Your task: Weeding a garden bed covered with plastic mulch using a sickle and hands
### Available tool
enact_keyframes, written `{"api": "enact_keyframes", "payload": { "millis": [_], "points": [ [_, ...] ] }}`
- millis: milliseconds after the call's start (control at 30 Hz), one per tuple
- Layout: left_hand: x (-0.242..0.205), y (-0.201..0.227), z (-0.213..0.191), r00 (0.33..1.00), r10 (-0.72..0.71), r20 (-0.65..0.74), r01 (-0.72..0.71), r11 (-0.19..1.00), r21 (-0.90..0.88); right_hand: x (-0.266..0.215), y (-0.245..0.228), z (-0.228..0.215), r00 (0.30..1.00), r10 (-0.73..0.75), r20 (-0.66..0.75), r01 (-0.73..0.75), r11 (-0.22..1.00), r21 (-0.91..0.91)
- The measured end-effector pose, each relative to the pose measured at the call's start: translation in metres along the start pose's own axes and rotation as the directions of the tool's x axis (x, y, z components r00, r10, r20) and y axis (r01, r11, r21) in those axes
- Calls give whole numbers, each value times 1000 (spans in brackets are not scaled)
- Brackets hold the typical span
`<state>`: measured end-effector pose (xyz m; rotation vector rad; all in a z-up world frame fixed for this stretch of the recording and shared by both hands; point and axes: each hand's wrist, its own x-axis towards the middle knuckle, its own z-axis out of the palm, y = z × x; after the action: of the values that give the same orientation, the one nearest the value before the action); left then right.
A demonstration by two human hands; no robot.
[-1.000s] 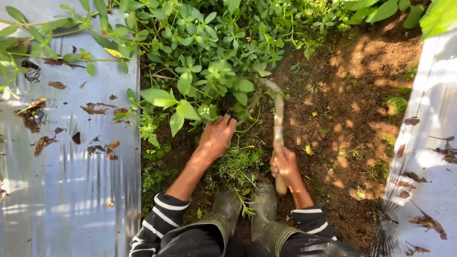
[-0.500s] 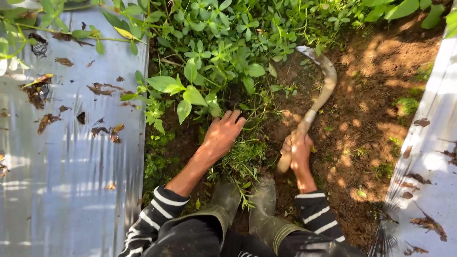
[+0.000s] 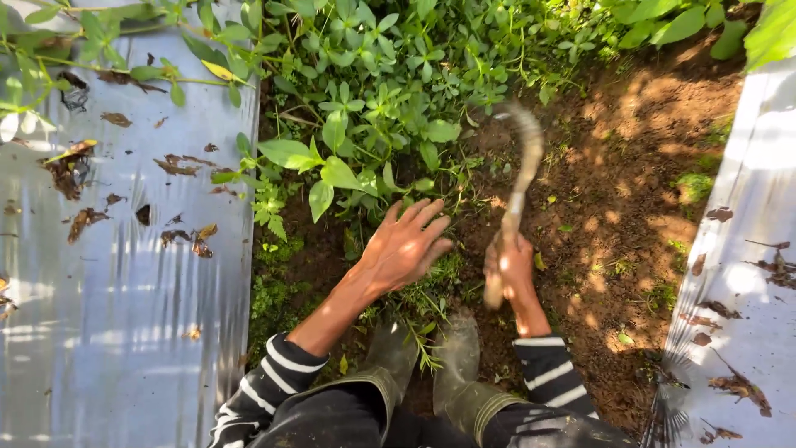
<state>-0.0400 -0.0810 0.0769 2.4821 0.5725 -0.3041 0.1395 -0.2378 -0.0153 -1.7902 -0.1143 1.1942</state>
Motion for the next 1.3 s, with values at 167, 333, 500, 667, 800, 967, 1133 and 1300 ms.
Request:
{"api": "enact_keyframes", "payload": {
  "millis": [167,333,500,667,800,967,1133,1300],
  "points": [
    [-3,23,3,989,127,79,-141,965,220,24,63,-5,979,-148,141,140,988,64],
    [2,2,30,991,-4,136,-40,946,322,-3,-5,13,996,-42,76,33,993,112],
    [6,-11,40,992,-66,111,23,937,349,1,-9,6,990,-134,54,135,991,-7],
    [1,13,-6,986,-115,122,95,982,161,21,-21,17,998,-28,-54,32,997,69],
    [6,-7,51,997,-48,53,31,957,289,-1,-30,15,998,-69,-9,68,994,-88],
    [9,-22,61,995,-96,16,87,947,310,9,-32,12,996,-4,-90,1,999,-40],
    [1,-25,25,994,-107,-30,111,944,310,-3,-16,4,998,-53,-44,52,998,-22],
    [3,-36,60,971,-155,-182,211,915,345,24,-3,3,998,-51,-43,53,998,33]
  ]
}}
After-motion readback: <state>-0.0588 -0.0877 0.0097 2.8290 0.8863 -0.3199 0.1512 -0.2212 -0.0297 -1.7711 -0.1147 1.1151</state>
